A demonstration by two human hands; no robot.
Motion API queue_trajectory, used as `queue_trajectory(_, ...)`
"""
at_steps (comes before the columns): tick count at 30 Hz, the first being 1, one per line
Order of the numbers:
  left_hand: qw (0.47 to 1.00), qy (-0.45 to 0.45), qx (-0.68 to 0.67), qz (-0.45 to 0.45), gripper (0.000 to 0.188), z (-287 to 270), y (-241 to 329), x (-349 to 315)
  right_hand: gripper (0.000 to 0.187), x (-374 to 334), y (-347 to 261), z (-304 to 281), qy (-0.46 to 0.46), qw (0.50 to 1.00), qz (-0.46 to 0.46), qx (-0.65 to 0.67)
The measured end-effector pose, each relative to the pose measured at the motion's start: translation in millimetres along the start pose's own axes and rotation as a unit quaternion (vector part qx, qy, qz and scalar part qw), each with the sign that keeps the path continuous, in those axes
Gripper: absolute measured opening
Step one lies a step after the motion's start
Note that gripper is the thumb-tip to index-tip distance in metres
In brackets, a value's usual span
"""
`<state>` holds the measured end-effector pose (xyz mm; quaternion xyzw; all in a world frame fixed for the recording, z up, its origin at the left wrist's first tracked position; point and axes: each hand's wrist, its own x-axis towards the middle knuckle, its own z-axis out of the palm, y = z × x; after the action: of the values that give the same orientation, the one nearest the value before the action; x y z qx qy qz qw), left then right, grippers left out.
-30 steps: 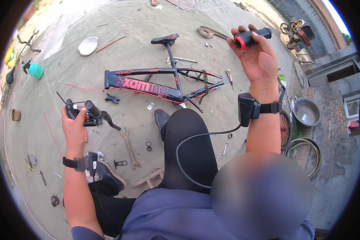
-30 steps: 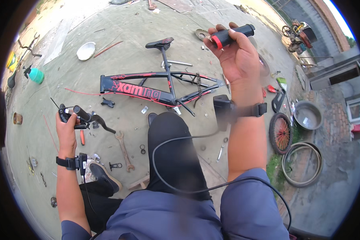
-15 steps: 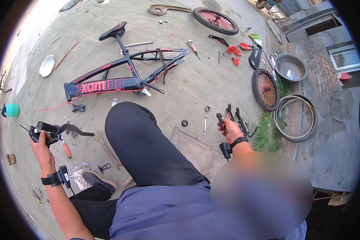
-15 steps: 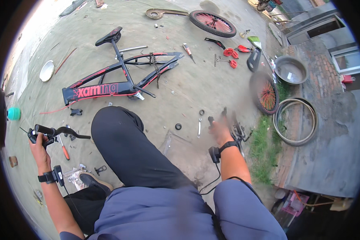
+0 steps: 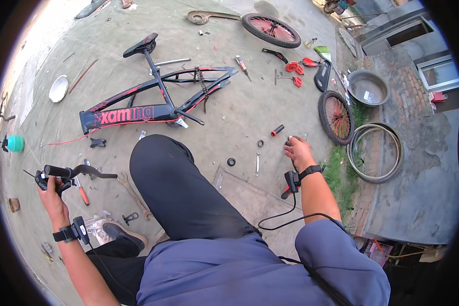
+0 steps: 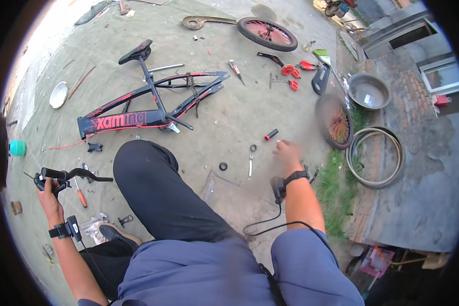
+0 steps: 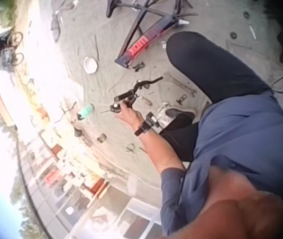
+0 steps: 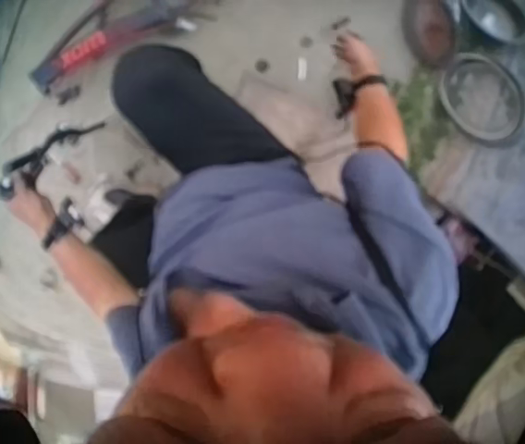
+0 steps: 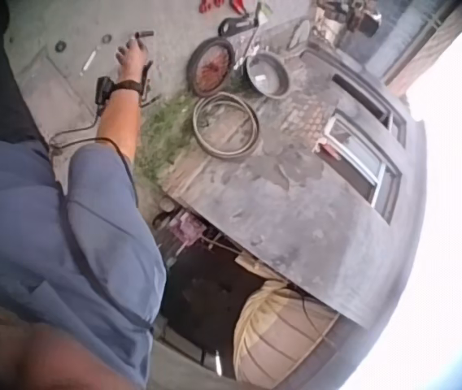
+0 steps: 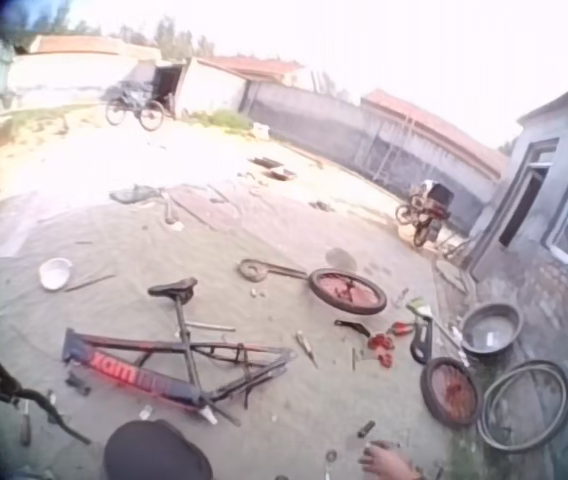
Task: The person assembles a bicycle handlebar by attaching a gear shifter and brake lever to the handlebar stem. They use a multi-tool to tighten the components and ensure they are securely fastened.
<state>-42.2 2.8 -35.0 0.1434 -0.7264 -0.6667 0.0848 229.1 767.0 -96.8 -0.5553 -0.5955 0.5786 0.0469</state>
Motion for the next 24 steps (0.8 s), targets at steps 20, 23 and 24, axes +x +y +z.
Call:
queue_trajectory(20, 1.0, 0.024, 0.014, 0.001, 0.02, -41.0, -10.8, 9.8, 0.053, -356.5, -205.3, 422.6, -0.575, 0.653, -0.482, -0.107)
queue_trajectory(23, 0.999, 0.04, 0.0, 0.021, 0.021, -45.7, -12.1, 8.9, 0.059, -362.2, -172.8, 483.8, -0.582, 0.61, -0.511, -0.167)
queue_trajectory(24, 0.999, 0.045, -0.002, 0.021, 0.021, -40.7, -4.1, 2.9, 0.06, -361.8, -162.0, 500.0, -0.579, 0.602, -0.516, -0.19)
